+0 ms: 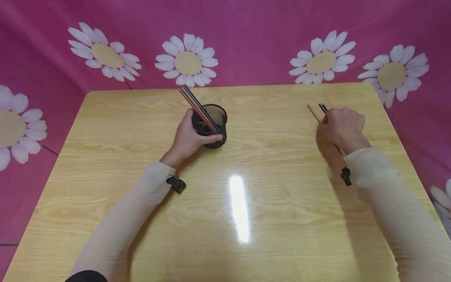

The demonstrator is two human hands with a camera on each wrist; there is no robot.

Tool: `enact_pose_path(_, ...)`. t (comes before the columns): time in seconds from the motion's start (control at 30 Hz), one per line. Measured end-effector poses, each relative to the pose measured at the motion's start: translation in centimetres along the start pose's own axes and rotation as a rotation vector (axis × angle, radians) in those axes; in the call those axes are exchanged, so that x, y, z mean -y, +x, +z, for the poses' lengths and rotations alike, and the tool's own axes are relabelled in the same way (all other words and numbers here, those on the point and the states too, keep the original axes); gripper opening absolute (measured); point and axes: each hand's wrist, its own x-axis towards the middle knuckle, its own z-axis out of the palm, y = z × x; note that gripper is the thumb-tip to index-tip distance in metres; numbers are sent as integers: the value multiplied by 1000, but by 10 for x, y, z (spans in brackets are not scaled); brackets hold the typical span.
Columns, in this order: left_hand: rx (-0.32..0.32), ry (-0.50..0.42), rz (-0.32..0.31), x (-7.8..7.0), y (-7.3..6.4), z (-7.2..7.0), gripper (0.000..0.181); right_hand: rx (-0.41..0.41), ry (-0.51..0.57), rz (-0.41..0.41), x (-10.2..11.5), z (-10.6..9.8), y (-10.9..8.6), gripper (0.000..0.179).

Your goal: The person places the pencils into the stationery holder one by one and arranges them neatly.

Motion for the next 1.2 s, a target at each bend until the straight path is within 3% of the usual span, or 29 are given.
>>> enact_pose_path(0.4, 2, -13, 6, -2, -1, 0, 85, -29, 27, -16, 0, 8, 0, 27)
enact_pose_path(0.57, 2, -6, 15, -1, -1, 0, 85, -75, 60, -33, 10, 5, -2, 30)
enact_pose_path(0.8, 3, 3, 30, -1, -1, -1, 86, -150, 179, -82, 48, -12, -7, 31)
enact_pose_path(1.2, 4, 3, 16, -3, -1, -2, 87, -459, 368, -280, 136, -37, -20, 20)
